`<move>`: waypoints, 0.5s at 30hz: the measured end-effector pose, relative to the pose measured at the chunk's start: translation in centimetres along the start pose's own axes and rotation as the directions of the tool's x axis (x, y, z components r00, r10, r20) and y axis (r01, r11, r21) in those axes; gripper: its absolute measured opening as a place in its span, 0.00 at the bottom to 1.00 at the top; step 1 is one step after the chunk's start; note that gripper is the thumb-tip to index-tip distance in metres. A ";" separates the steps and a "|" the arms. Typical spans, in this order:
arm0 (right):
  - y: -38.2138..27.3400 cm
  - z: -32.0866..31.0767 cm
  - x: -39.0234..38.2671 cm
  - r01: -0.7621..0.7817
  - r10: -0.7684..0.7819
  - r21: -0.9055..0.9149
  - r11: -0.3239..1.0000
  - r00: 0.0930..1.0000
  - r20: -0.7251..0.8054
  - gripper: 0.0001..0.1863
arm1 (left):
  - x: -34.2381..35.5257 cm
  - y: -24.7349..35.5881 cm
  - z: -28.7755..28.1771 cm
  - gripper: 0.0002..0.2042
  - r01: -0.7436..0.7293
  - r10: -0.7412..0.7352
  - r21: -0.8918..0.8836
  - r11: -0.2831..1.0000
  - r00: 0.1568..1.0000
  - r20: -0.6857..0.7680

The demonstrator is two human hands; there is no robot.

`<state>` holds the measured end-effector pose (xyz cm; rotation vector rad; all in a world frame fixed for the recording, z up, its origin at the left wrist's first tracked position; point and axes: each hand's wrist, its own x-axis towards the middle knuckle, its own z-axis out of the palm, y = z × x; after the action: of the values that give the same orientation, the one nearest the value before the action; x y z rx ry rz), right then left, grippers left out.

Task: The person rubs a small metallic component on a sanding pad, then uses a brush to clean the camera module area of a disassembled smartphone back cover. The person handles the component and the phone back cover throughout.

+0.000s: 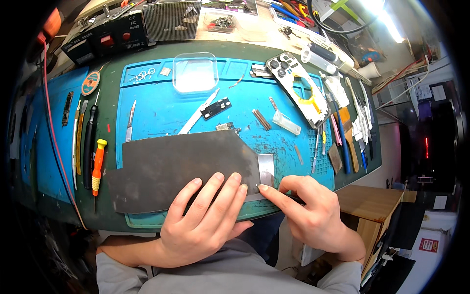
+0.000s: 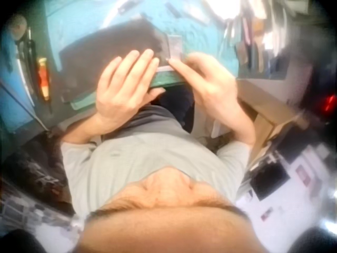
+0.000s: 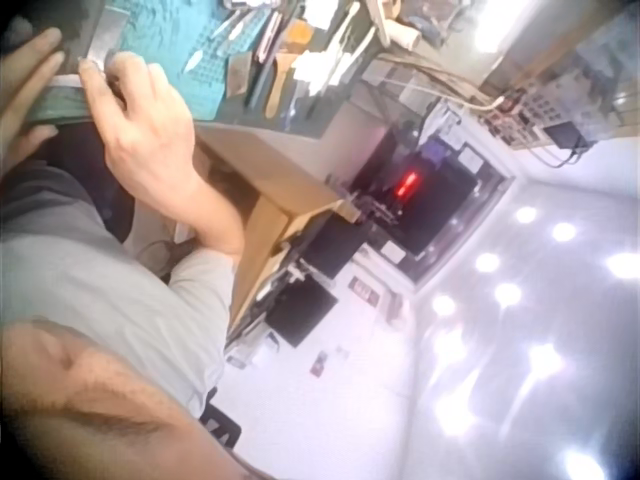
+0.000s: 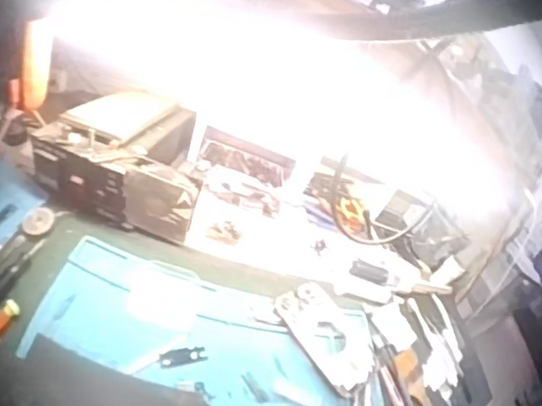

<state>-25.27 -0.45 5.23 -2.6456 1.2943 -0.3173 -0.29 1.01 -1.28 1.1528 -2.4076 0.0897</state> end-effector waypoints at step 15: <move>-0.4 0.3 0.0 0.012 -0.013 -0.056 0.998 1.000 -0.025 0.28 | -0.1 0.0 -0.1 0.26 -0.001 0.001 -0.005 1.000 1.000 0.005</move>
<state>-24.93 -0.21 5.05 -2.7054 1.3138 -0.3219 -0.21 1.10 -1.27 1.1506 -2.4113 0.0810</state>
